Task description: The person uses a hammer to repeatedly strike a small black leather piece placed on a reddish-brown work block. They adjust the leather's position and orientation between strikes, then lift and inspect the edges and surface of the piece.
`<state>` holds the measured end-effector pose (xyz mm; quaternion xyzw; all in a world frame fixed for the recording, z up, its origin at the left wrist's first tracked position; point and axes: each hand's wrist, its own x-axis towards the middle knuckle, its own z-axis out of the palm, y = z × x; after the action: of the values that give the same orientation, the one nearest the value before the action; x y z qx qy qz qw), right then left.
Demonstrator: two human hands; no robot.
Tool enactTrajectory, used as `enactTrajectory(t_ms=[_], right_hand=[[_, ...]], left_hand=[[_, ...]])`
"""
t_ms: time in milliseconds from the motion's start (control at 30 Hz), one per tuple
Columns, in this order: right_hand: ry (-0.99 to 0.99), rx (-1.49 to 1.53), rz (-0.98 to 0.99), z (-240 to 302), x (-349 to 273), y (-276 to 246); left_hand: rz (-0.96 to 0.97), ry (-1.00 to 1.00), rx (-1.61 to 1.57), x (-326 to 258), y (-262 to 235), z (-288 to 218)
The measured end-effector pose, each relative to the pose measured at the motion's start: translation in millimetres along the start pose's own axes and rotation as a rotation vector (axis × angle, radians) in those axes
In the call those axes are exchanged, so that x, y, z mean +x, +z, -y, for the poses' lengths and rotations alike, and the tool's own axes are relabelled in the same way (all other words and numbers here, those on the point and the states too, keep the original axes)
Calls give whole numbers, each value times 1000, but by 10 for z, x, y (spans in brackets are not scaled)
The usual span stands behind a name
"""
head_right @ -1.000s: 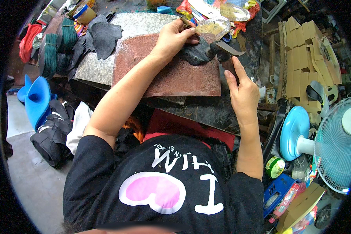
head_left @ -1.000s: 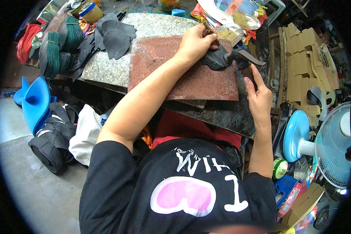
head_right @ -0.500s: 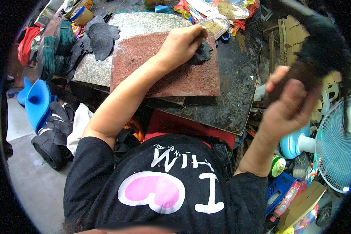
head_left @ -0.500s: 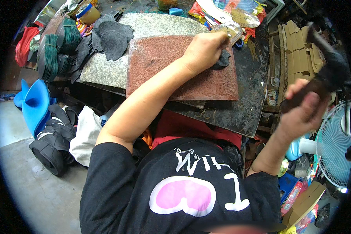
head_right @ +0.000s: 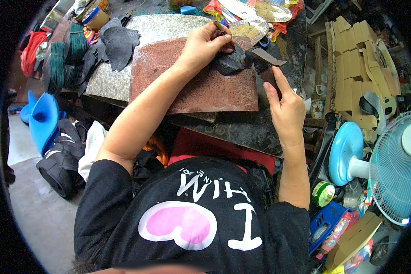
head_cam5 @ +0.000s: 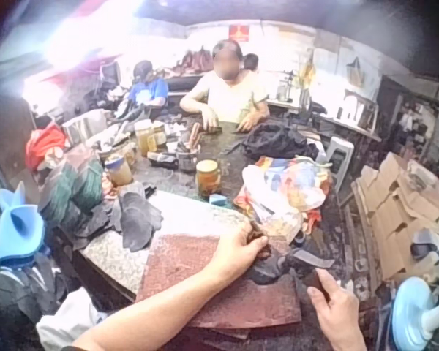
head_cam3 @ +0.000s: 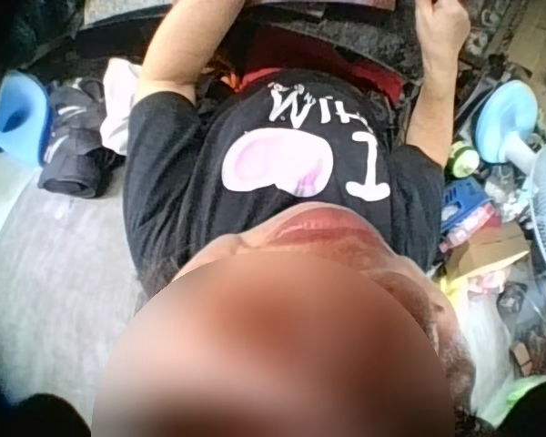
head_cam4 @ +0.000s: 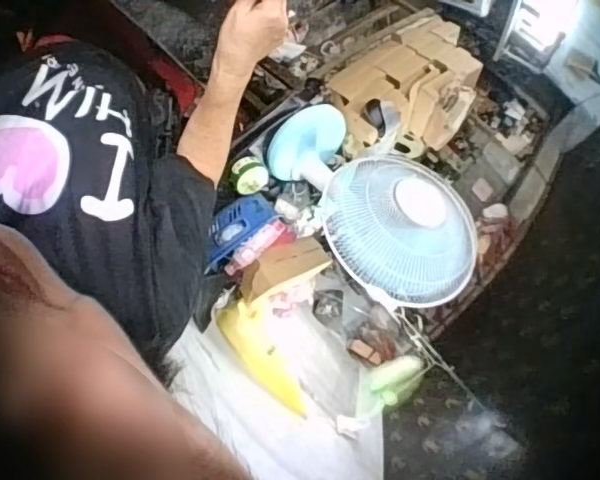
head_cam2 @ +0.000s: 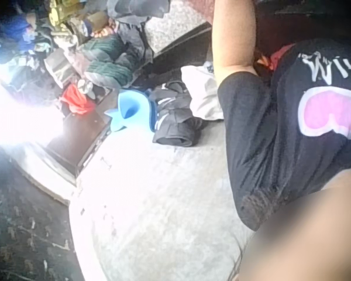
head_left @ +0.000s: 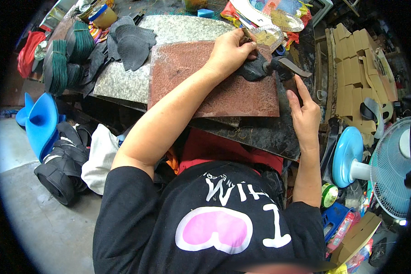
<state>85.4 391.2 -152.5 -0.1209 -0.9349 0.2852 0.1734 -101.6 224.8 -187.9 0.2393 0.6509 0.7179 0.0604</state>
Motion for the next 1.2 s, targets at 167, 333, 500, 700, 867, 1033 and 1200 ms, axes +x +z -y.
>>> enactTrajectory(t_ms=[167, 333, 500, 700, 867, 1033, 1200], right_hand=[[-11, 211, 31, 95, 25, -242], [-305, 598, -394, 645, 94, -746], [73, 279, 6, 430, 91, -339], [-189, 12, -6, -21, -74, -89], [15, 21, 29, 51, -131, -64], [68, 168, 49, 55, -83, -171], [-211, 551, -321, 510, -9, -736]], left_hand=[[62, 146, 412, -51, -22, -101], [90, 465, 611, -125, 32, -258], [98, 576, 705, -151, 164, -263], [-26, 407, 507, -116, 116, -123], [-21, -36, -61, -38, 51, -35], [68, 91, 393, -58, 19, -75], [123, 347, 531, -93, 43, -203]])
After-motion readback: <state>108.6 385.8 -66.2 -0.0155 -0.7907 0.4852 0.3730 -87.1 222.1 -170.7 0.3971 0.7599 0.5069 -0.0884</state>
